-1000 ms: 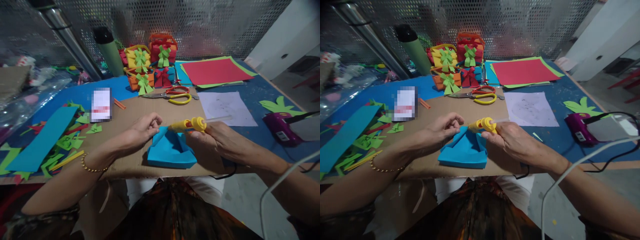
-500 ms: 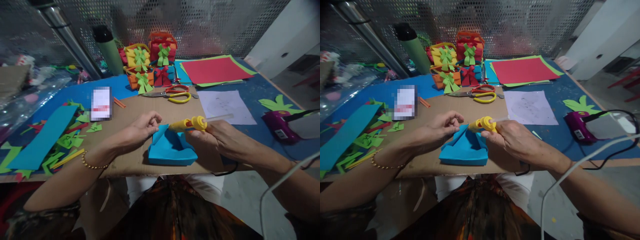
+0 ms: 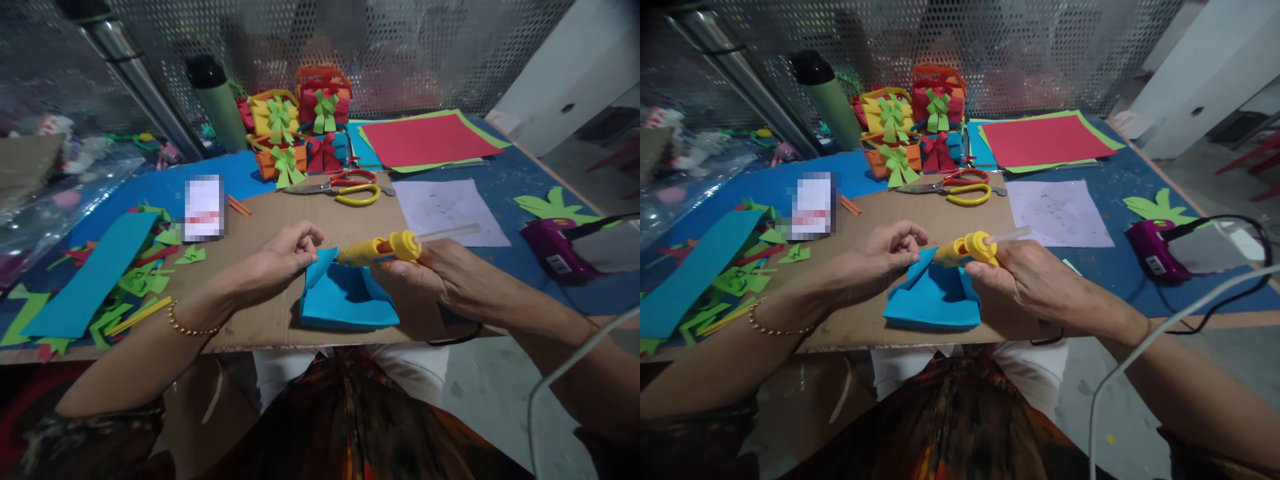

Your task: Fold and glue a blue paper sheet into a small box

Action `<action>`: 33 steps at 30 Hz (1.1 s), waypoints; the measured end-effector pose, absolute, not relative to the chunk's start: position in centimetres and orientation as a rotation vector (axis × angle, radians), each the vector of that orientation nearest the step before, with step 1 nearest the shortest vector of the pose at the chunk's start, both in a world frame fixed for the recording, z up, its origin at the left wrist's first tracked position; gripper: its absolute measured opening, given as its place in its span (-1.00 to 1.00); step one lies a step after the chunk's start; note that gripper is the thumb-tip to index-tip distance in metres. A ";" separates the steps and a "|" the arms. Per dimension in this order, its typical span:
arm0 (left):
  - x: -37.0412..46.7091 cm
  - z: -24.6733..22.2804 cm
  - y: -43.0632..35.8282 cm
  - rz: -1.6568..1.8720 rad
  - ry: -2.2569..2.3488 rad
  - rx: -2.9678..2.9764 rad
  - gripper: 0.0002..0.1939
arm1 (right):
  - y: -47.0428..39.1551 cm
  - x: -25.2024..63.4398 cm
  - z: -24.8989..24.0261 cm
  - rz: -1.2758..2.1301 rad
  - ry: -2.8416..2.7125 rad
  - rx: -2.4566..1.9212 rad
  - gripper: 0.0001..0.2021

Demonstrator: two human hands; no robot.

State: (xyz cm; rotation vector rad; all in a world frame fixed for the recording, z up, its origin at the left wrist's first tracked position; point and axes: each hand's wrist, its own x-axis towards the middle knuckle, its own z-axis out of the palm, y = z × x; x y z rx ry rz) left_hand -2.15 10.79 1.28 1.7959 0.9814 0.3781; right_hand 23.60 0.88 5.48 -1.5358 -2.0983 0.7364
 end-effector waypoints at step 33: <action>-1.4 0.9 11.4 0.199 0.888 2.382 -0.73 | -0.6 27.3 3.6 0.879 -1.721 -1.512 -0.37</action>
